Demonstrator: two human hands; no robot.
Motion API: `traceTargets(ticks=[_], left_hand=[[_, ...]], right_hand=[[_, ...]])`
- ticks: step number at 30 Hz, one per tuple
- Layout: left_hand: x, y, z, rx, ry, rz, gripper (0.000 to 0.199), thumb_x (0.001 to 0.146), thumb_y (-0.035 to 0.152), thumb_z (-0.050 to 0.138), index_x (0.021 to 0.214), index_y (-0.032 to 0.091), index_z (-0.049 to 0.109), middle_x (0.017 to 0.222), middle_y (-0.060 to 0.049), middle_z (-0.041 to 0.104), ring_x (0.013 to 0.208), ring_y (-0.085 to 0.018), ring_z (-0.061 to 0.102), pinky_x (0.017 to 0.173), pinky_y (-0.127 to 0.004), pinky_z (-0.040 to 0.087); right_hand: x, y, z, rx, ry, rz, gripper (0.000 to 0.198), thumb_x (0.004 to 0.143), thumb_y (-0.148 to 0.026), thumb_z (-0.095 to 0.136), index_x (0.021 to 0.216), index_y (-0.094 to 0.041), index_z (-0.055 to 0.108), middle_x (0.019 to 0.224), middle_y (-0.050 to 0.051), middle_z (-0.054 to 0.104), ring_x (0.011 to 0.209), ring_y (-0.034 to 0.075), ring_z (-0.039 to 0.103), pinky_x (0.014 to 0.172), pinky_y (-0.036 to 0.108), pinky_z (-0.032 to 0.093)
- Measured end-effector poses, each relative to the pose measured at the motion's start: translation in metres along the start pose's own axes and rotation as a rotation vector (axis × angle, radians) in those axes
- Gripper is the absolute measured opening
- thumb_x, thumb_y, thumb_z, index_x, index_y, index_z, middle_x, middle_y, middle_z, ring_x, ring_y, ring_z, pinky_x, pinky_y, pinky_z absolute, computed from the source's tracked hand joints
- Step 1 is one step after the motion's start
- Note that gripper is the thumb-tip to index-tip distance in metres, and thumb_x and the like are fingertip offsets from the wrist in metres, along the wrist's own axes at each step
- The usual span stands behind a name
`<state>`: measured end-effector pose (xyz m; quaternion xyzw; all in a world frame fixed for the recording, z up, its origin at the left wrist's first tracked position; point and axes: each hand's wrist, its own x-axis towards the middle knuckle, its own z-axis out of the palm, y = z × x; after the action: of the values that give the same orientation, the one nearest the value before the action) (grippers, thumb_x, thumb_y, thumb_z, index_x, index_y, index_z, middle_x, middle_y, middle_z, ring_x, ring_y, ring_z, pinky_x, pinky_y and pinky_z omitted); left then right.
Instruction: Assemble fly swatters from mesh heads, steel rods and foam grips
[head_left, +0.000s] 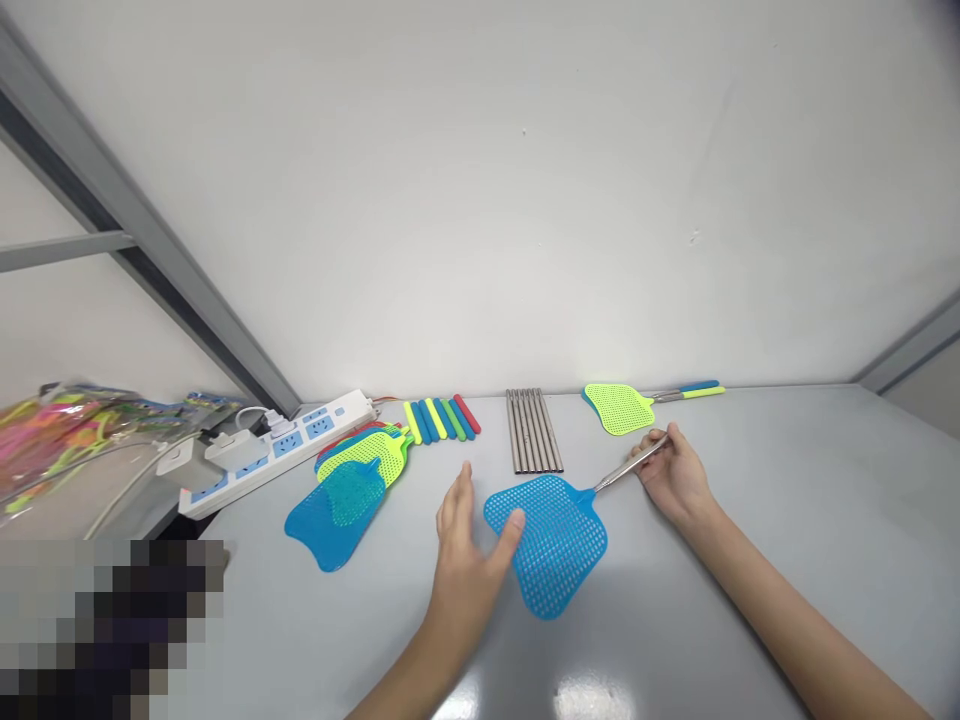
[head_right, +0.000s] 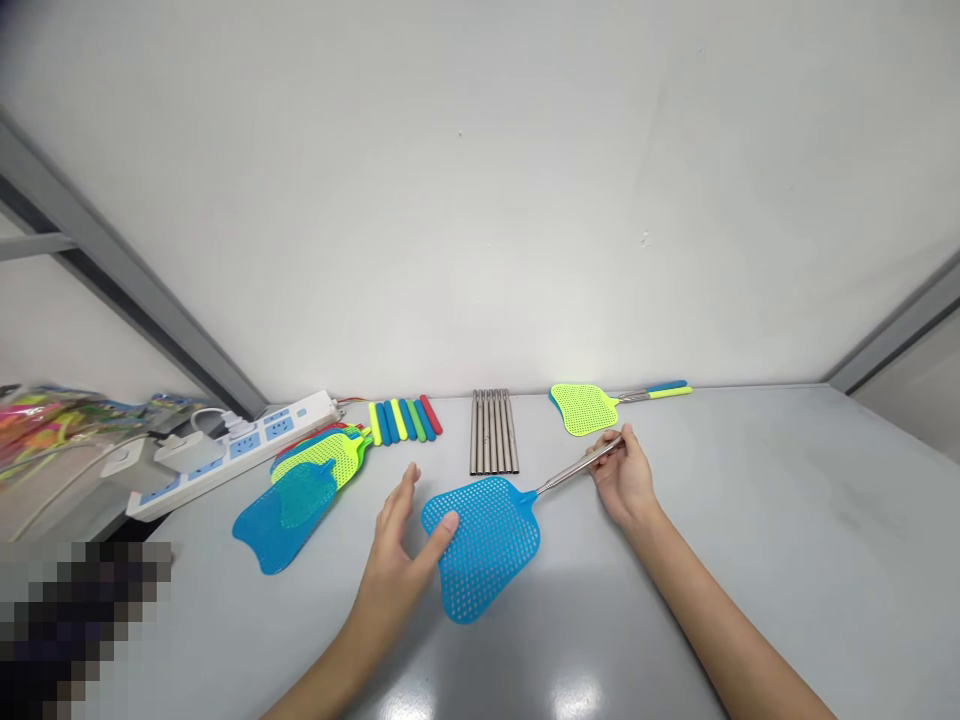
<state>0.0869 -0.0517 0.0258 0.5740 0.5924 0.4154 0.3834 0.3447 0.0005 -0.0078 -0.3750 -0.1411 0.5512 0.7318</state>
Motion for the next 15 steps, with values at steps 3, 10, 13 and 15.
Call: traceTargets(ticks=[3,10,13,15], left_hand=[[0.004,0.006,-0.002,-0.491,-0.103,-0.316,0.061,0.072,0.038,0.053,0.125,0.018,0.030,0.118,-0.011,0.046,0.110,-0.021,0.043,0.092,-0.035,0.033],[-0.001,0.005,0.006,-0.990,-0.248,-0.601,0.033,0.072,0.030,0.054,0.097,0.010,0.056,0.094,-0.012,0.062,0.084,-0.022,0.059,0.077,-0.032,0.046],[-0.002,0.001,0.008,-0.960,-0.231,-0.678,0.036,0.070,0.033,0.056,0.099,0.011,0.056,0.093,-0.012,0.063,0.080,-0.023,0.061,0.074,-0.035,0.047],[-0.004,0.000,0.008,-0.940,-0.226,-0.694,0.040,0.068,0.036,0.057,0.100,0.012,0.055,0.094,-0.012,0.063,0.079,-0.023,0.061,0.073,-0.036,0.048]], right_hand=[[0.000,0.001,0.000,-0.001,-0.004,-0.008,0.026,0.074,-0.040,0.047,0.060,-0.018,0.047,0.053,-0.004,0.044,0.045,0.008,0.044,0.051,0.024,0.043],[-0.004,0.004,0.001,-0.057,0.020,-0.081,0.024,0.073,-0.039,0.049,0.060,-0.019,0.050,0.054,-0.004,0.046,0.046,0.009,0.046,0.052,0.024,0.044],[-0.010,0.004,0.007,-0.061,0.000,-0.069,0.020,0.072,-0.035,0.050,0.060,-0.019,0.051,0.058,-0.003,0.048,0.047,0.009,0.044,0.050,0.024,0.043],[-0.014,0.004,0.011,-0.048,-0.014,-0.055,0.019,0.072,-0.032,0.050,0.059,-0.018,0.049,0.058,-0.003,0.047,0.047,0.008,0.043,0.049,0.024,0.042]])
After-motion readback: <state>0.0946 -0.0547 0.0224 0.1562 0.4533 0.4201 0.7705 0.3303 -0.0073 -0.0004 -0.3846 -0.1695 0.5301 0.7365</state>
